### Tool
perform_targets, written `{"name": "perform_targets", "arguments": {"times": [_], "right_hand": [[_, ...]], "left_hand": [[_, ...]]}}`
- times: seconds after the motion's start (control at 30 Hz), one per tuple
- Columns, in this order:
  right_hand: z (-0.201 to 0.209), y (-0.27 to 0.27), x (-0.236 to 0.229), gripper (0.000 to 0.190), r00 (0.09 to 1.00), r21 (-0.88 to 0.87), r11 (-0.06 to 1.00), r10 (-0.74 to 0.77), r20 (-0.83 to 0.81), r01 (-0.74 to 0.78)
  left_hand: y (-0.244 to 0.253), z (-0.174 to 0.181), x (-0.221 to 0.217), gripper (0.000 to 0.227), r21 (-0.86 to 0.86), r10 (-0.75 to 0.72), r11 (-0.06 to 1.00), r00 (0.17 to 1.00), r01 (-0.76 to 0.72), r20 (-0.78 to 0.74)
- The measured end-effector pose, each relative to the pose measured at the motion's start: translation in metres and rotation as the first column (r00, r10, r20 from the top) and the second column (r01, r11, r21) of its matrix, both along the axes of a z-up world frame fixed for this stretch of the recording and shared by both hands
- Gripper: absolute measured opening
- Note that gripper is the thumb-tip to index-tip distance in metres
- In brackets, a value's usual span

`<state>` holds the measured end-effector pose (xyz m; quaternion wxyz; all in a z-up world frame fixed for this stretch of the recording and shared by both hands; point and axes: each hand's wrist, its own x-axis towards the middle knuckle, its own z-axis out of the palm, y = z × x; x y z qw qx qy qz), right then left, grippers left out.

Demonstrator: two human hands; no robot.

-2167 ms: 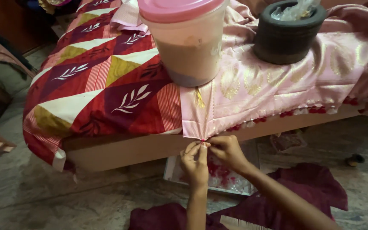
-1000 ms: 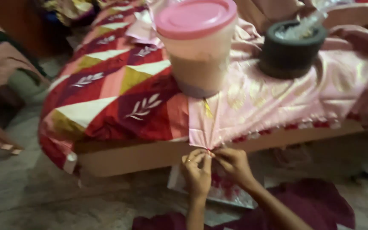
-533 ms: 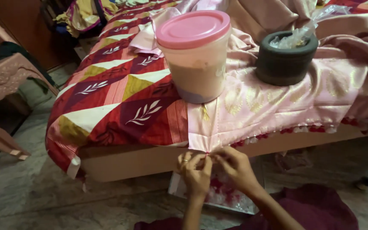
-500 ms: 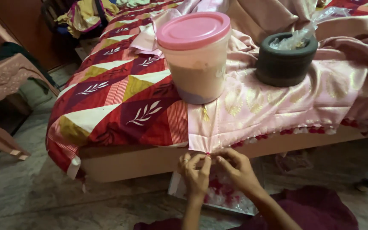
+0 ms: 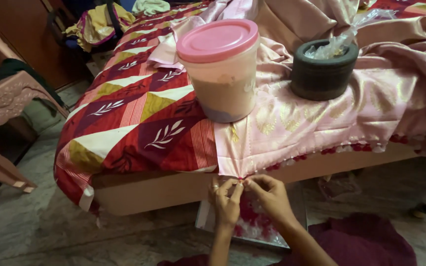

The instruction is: Assembling fabric tassels and preparing bundles of white thread for handicrafts.

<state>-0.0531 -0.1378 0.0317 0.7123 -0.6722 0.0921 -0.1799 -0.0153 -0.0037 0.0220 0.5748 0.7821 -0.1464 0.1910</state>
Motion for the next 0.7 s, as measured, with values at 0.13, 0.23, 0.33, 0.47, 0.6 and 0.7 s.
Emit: {"name": "perform_targets", "arguments": {"times": [0.13, 0.23, 0.33, 0.47, 0.6, 0.7], "right_hand": [[-0.047, -0.012, 0.010, 0.019, 0.957, 0.429, 0.897, 0.208, -0.200, -0.105], [-0.014, 0.002, 0.005, 0.016, 0.975, 0.422, 0.900, 0.178, -0.135, -0.106], [-0.035, -0.002, 0.023, 0.017, 0.989, 0.261, 0.954, 0.141, 0.043, -0.148], [-0.024, 0.005, 0.016, 0.012, 0.989, 0.395, 0.907, 0.136, 0.056, -0.146], [-0.009, 0.010, 0.008, 0.011, 1.000, 0.315, 0.949, 0.024, -0.004, -0.022], [0.002, 0.014, -0.002, 0.010, 0.999, 0.357, 0.934, 0.010, -0.033, 0.003]], "left_hand": [[0.009, 0.019, 0.001, 0.021, -0.041, -0.135, 0.991, 0.974, 0.129, -0.181], [0.014, 0.019, 0.002, 0.018, -0.157, -0.262, 0.961, 0.928, 0.226, -0.266], [0.011, 0.038, -0.017, 0.018, 0.048, 0.004, 0.999, 0.999, -0.002, -0.040], [0.013, 0.075, -0.044, 0.020, 0.201, 0.098, 0.965, 0.942, -0.169, 0.321], [0.020, 0.072, -0.033, 0.019, 0.311, -0.105, 0.950, 0.900, -0.036, 0.424], [0.021, 0.079, -0.028, 0.011, 0.336, -0.128, 0.942, 0.930, 0.005, 0.345]]}}
